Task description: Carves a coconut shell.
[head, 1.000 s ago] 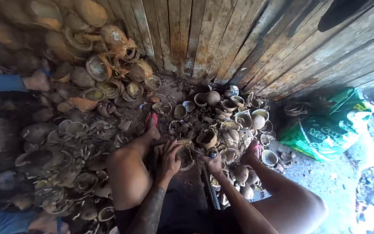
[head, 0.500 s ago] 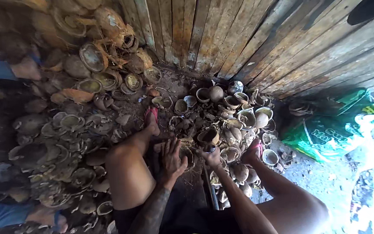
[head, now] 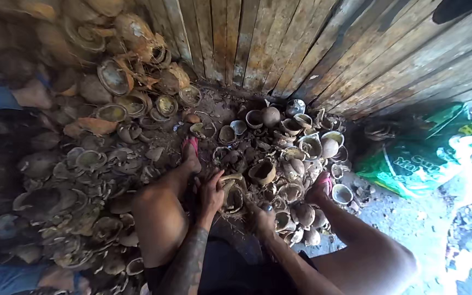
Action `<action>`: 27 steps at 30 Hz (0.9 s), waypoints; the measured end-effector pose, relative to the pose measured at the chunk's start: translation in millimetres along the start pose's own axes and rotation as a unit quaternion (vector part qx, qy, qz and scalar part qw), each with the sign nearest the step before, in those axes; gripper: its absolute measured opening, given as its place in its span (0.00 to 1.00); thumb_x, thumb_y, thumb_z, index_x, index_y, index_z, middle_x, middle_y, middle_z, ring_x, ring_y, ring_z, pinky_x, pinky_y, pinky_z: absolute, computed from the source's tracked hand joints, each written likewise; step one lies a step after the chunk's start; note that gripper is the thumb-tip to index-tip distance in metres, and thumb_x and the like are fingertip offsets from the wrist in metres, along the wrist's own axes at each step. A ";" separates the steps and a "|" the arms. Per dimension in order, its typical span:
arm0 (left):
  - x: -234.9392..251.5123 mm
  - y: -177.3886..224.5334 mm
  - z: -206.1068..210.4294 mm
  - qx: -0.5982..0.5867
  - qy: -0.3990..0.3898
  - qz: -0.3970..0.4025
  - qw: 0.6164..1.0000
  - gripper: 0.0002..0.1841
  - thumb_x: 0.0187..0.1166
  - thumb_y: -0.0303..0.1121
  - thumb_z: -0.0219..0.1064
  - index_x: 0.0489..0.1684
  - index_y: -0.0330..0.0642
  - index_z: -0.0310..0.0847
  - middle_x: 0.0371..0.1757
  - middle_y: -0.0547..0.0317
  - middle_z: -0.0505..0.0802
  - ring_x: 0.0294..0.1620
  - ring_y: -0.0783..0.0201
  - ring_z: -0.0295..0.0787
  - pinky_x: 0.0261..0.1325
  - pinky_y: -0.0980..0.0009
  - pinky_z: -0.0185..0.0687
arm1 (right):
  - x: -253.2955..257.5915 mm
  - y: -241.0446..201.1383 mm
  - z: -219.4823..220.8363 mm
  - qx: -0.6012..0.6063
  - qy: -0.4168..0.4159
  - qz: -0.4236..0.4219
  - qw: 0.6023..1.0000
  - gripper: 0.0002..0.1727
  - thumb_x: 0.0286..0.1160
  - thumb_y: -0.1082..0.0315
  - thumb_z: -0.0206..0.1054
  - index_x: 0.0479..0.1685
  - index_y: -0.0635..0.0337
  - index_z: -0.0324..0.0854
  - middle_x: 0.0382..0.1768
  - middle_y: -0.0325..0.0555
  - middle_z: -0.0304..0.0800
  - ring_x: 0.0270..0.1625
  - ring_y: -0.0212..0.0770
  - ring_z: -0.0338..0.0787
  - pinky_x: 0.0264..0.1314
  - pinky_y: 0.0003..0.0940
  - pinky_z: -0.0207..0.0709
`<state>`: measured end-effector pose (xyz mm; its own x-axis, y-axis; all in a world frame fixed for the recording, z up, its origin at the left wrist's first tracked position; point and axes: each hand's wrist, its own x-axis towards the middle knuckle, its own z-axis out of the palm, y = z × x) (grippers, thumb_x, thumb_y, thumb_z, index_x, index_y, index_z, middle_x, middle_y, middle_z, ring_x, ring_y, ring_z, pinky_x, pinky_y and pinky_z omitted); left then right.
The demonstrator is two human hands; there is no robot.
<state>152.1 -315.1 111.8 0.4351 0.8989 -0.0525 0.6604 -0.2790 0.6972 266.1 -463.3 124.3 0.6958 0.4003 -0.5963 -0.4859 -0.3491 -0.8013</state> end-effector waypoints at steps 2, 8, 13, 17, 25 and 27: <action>5.7 -3.1 0.8 0.007 -0.007 0.013 1.000 0.25 0.80 0.24 0.51 0.70 0.53 0.87 0.78 0.56 0.85 0.87 0.52 0.71 0.92 0.34 0.36 | 22.4 13.1 -6.2 -0.044 -0.029 -0.149 0.987 0.18 0.46 0.72 0.86 0.28 0.59 0.78 0.20 0.37 0.80 0.21 0.29 0.79 0.27 0.28 0.79; -8.9 8.8 -0.3 0.050 0.102 -0.024 0.993 0.23 0.82 0.33 0.59 0.75 0.43 0.82 0.77 0.49 0.85 0.83 0.51 0.76 0.90 0.44 0.55 | 11.8 -23.7 -26.7 -0.273 -0.155 -0.290 0.904 0.19 0.56 0.62 0.83 0.42 0.63 0.84 0.31 0.42 0.87 0.34 0.31 0.86 0.44 0.31 0.84; -29.4 22.6 6.4 0.108 0.008 -0.033 0.994 0.28 0.89 0.44 0.50 0.83 0.39 0.73 0.86 0.47 0.76 0.92 0.42 0.60 0.93 0.37 0.36 | -20.3 -70.0 -38.1 -0.253 -0.143 -0.132 0.948 0.17 0.57 0.69 0.83 0.42 0.62 0.82 0.28 0.40 0.84 0.26 0.31 0.82 0.32 0.29 0.80; 3.1 -0.3 9.6 0.074 -0.015 0.083 0.994 0.23 0.85 0.28 0.51 0.74 0.42 0.84 0.76 0.53 0.87 0.82 0.52 0.78 0.92 0.39 0.48 | 6.6 -57.9 -21.9 -0.164 -0.100 0.014 0.981 0.15 0.60 0.72 0.83 0.38 0.63 0.80 0.21 0.41 0.78 0.15 0.33 0.71 0.18 0.32 0.71; 9.7 -5.5 9.9 0.077 -0.004 0.103 0.992 0.20 0.84 0.27 0.54 0.67 0.44 0.88 0.73 0.55 0.89 0.81 0.55 0.80 0.92 0.45 0.55 | 43.9 -10.2 -11.1 -0.081 -0.147 -0.114 0.979 0.24 0.50 0.70 0.86 0.46 0.67 0.80 0.29 0.46 0.86 0.26 0.36 0.85 0.31 0.34 0.84; 9.8 -2.5 11.1 0.084 -0.002 0.098 0.992 0.20 0.82 0.25 0.55 0.65 0.44 0.89 0.73 0.54 0.89 0.82 0.53 0.78 0.92 0.44 0.55 | 16.8 -44.0 -22.7 -0.202 -0.139 -0.176 0.953 0.25 0.49 0.66 0.86 0.48 0.64 0.82 0.32 0.42 0.86 0.32 0.33 0.85 0.41 0.32 0.84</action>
<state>161.5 -309.3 101.6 0.5673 0.8205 0.0700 0.6549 -0.5010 0.5657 311.1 -460.5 150.6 0.5841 0.7420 -0.3289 0.0342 -0.4274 -0.9034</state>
